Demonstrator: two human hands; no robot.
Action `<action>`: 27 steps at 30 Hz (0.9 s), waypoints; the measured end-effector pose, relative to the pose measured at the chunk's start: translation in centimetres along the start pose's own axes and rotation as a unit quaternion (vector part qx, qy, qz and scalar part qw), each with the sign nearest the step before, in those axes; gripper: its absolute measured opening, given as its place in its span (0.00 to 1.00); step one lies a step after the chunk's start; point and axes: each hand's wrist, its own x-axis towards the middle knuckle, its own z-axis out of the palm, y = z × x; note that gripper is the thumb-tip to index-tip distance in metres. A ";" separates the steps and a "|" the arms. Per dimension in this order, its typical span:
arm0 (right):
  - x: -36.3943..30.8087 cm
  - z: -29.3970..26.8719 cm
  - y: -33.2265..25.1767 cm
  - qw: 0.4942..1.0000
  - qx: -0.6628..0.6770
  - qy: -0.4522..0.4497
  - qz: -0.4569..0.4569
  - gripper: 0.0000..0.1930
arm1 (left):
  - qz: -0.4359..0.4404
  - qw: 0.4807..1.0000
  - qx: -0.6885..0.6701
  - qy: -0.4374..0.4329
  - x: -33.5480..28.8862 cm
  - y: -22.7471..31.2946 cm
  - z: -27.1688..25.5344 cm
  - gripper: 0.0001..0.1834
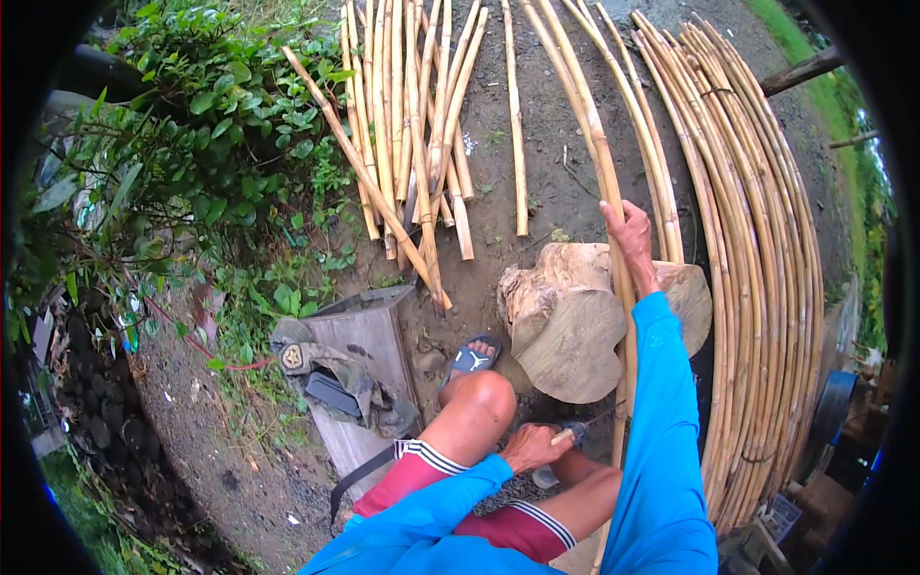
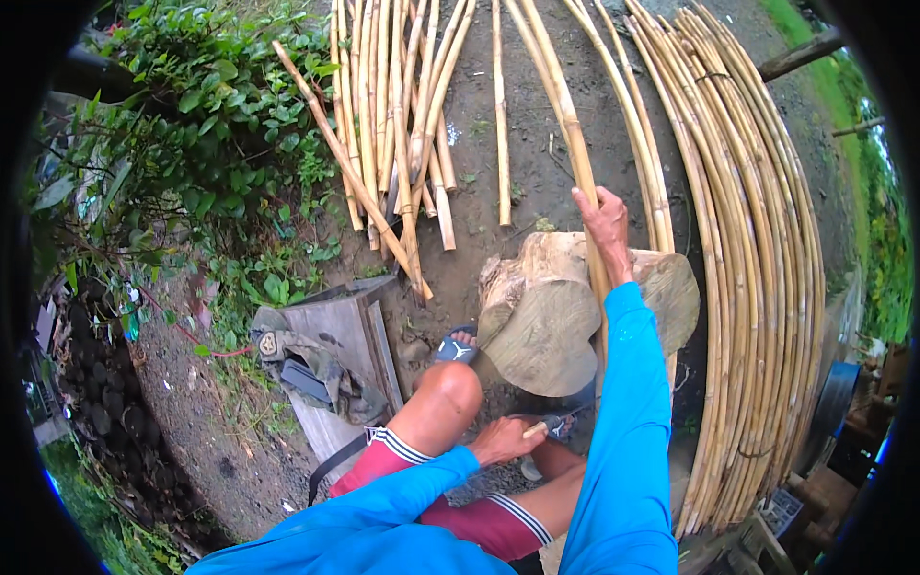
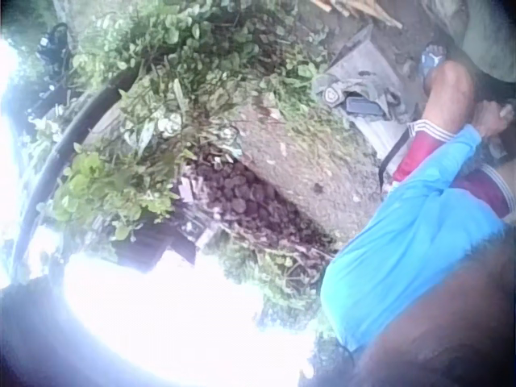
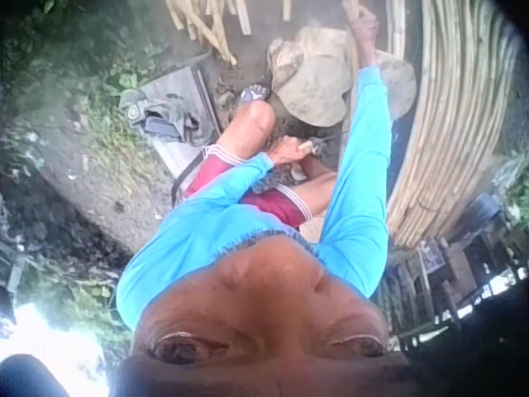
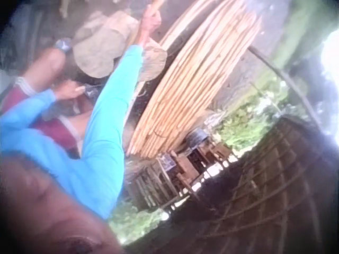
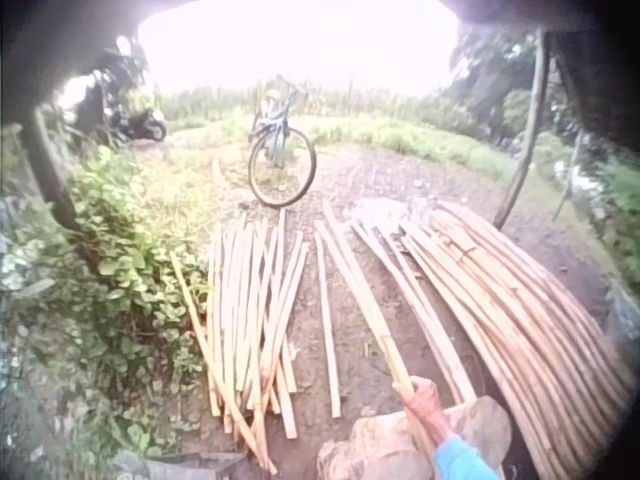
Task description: The person cuts bamboo poles by positioning them across a wooden stump and sawing through them using a hand saw.
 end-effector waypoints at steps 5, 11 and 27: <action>-0.3 -0.1 -1.4 1.000 -0.024 0.005 0.008 0.21 | 0.010 1.000 -0.015 -0.021 -0.2 -0.7 -0.3 0.32; 0.3 -0.6 -0.8 0.999 -0.030 0.008 -0.013 0.23 | -0.045 0.998 0.001 -0.033 1.6 0.3 0.0 0.32; -1.0 2.9 0.1 0.979 -0.094 0.174 -0.055 0.20 | 0.046 0.992 0.097 -0.072 0.9 -6.2 1.4 0.27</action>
